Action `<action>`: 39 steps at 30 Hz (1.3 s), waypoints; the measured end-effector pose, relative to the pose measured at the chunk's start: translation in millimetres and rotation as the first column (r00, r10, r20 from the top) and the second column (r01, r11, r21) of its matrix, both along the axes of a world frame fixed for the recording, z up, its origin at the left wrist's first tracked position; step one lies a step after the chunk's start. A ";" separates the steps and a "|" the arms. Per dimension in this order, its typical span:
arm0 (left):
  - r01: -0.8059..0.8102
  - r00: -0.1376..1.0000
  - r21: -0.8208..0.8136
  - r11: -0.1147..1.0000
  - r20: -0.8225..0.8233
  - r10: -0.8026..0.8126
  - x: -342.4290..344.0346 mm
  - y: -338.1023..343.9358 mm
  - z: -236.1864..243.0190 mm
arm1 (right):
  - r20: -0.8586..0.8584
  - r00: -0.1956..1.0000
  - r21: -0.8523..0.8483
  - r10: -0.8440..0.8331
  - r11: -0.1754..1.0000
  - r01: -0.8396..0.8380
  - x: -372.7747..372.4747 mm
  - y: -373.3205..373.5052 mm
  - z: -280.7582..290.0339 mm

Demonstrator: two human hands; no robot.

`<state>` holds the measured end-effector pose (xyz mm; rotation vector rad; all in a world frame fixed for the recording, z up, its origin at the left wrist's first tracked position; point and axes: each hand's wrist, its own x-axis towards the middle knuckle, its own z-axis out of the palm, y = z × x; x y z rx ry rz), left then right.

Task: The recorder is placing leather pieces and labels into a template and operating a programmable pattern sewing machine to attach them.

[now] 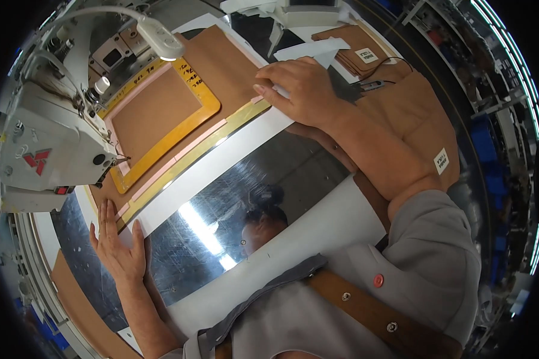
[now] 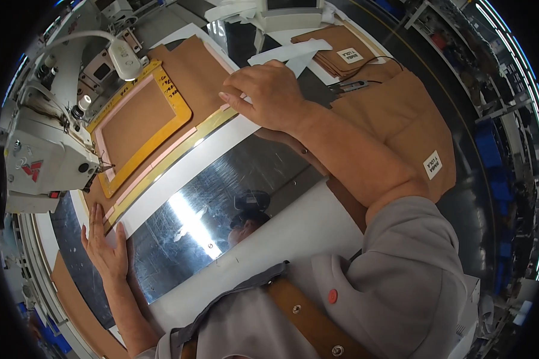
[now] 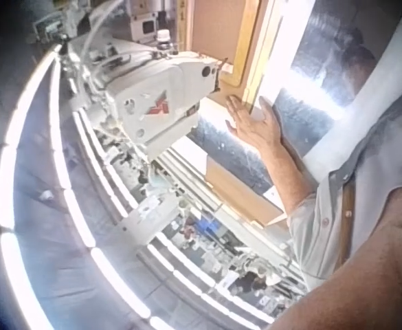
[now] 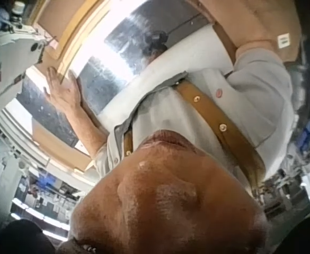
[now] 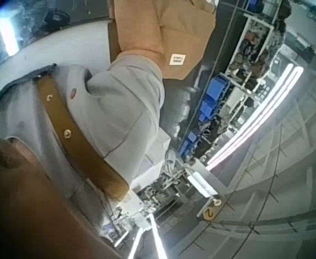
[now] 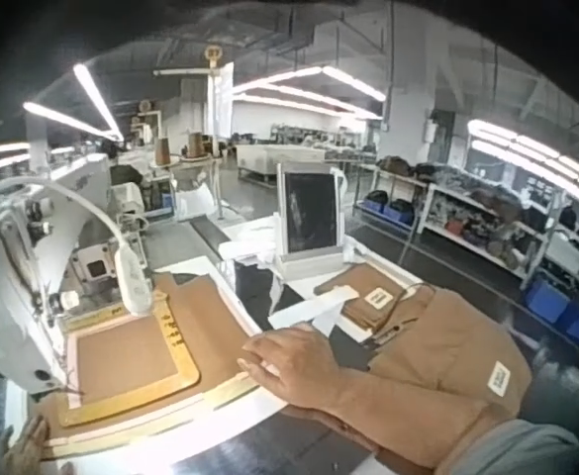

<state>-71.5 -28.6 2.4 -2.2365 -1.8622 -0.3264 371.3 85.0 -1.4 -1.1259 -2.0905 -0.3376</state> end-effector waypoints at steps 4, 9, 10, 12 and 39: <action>-0.012 1.000 0.029 1.000 0.008 0.012 3.1 -0.1 -1.6 | -0.044 0.999 -0.029 -0.009 1.000 0.008 6.2 7.3 -5.0; -0.067 0.997 -0.002 0.998 0.037 0.067 2.5 -2.2 -2.7 | -0.198 0.974 -0.057 -0.113 0.993 0.103 9.6 12.3 -6.7; -0.078 0.996 -0.001 0.997 0.041 0.078 2.5 -1.4 -2.7 | -0.203 0.972 -0.053 -0.122 0.992 0.114 11.4 13.3 -9.4; -0.072 0.997 0.007 0.997 0.036 0.072 2.6 -0.6 -3.5 | -0.378 0.913 -0.192 -0.154 0.978 0.086 14.3 16.8 -11.4; -0.066 0.986 0.079 0.995 0.160 0.053 -8.0 -4.9 -13.1 | 0.181 0.939 -0.492 -0.294 0.799 0.345 213.3 38.6 -6.2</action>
